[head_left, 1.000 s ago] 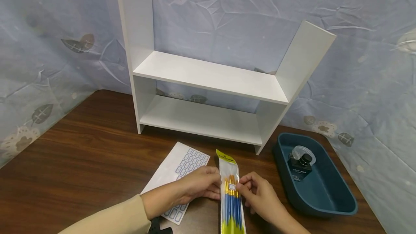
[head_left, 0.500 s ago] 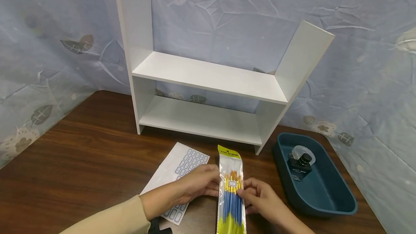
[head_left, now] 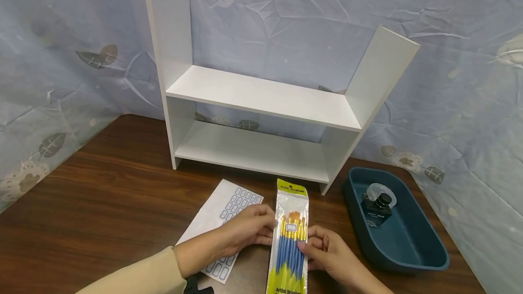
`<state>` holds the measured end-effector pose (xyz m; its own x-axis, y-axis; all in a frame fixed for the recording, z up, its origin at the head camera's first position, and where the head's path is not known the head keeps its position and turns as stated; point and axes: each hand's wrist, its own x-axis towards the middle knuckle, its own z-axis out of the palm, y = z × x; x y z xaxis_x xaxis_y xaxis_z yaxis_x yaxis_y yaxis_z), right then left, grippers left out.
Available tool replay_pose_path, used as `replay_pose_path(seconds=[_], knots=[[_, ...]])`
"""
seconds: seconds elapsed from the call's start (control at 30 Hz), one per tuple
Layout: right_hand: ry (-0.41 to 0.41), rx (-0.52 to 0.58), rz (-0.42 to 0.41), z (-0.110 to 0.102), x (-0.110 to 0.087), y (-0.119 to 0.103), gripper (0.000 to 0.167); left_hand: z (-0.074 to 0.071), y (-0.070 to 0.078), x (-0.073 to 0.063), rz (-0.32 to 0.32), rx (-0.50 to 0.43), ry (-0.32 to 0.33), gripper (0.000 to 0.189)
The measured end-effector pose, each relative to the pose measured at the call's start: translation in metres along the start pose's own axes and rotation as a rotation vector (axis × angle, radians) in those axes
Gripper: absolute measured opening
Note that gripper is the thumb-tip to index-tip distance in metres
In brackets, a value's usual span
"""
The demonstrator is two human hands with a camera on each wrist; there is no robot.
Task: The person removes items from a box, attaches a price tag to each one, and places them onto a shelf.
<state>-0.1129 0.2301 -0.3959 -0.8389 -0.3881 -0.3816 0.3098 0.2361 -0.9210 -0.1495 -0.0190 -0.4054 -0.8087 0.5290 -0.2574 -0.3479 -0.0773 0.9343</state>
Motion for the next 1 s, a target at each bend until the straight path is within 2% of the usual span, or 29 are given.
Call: replay_pose_path(seconds=[0.2,0.43,0.63,0.77,0.93,1.0], knots=[[0.014,0.016,-0.028,0.002,-0.002,0.001,0.045,0.000,-0.001,-0.006,0.012,0.057,-0.021,0.016],[0.031,0.047,-0.087,0.005,-0.006,0.001,0.040,0.004,0.005,-0.013,0.046,0.116,-0.051,0.018],[0.026,0.025,-0.182,0.006,-0.012,-0.003,0.042,0.007,0.015,-0.022,0.149,0.182,-0.068,0.016],[0.020,-0.027,-0.276,0.007,-0.017,-0.008,0.044,0.010,0.022,-0.029,0.233,0.235,-0.040,0.015],[0.073,-0.107,-0.390,0.011,-0.021,-0.014,0.041,0.012,0.030,-0.035,0.323,0.282,-0.002,0.018],[0.116,-0.129,-0.387,0.014,-0.023,-0.020,0.040,0.013,0.033,-0.038,0.351,0.289,0.006,0.018]])
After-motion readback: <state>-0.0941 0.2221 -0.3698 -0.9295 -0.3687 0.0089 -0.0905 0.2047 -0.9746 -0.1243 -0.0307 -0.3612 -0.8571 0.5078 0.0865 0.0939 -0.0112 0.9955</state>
